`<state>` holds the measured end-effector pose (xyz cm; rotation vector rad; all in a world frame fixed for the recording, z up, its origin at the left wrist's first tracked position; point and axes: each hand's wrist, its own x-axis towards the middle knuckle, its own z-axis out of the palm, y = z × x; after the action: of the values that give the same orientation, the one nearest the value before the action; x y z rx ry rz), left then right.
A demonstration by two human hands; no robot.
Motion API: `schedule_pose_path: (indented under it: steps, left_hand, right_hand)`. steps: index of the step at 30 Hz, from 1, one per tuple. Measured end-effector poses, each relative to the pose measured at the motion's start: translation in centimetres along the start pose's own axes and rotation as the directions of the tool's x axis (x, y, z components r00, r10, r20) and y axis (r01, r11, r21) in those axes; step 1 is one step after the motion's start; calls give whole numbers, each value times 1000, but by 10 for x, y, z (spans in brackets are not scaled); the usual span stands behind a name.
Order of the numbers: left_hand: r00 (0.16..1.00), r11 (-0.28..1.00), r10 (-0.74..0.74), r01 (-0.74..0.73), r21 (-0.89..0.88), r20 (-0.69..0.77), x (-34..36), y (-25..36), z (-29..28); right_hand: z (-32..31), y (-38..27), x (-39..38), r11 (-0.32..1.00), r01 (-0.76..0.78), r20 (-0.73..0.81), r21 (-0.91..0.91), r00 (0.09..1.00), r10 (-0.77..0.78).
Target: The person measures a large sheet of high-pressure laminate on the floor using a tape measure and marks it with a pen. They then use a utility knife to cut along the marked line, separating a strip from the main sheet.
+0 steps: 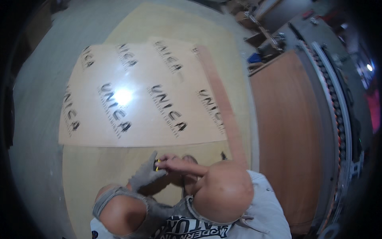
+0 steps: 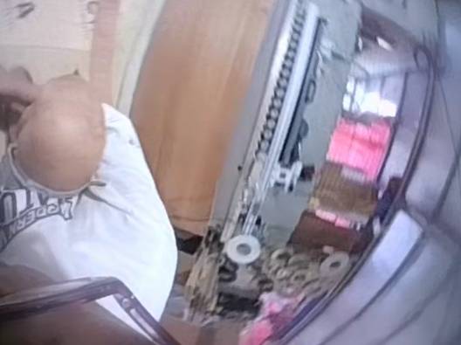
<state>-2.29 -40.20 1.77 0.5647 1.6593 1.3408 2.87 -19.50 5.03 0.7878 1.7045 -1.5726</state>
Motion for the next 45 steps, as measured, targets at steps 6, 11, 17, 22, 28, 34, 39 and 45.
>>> schedule_pose_path:
  steps: [6, 11, 17, 22, 28, 34, 39, 45]
  left_hand:
    - [962, 978, 109, -58, 202, -251, -40, -6, -20]
    - [844, 931, -330, 366, 5, -422, -61, -38, -39]
    - [920, 880, -139, 284, 380, -365, -46, -91, -65]
    - [877, 849, -261, 407, 336, -404, -11, -119, -62]
    - [901, 739, 76, 237, 630, -427, -7, -129, -50]
    - [748, 666, -354, 623, 410, -562, -25, -64, -39]
    - [729, 647, -342, 640, 415, -592, -37, -53, -47]
    - [709, 658, -432, 671, 343, -558, -33, -58, -48]
  right_hand:
    - [24, -20, 41, 924, 228, 236, -306, 959, -158]
    - [-12, -82, 112, 942, 334, 32, -23, 942, -333]
    - [-94, -172, 245, 887, 350, 2, -301, 930, -367]
    - [-74, -151, 269, 731, 576, -47, -365, 773, -632]
    - [-162, -17, 133, 669, 387, -341, -634, 637, -692]
    - [-105, -8, -76, 877, 60, -332, -477, 911, -243]
    - [-5, -207, -153, 299, 224, 299, -927, 926, 231]
    - [73, -291, -155, 348, -19, 51, -937, 980, 193]
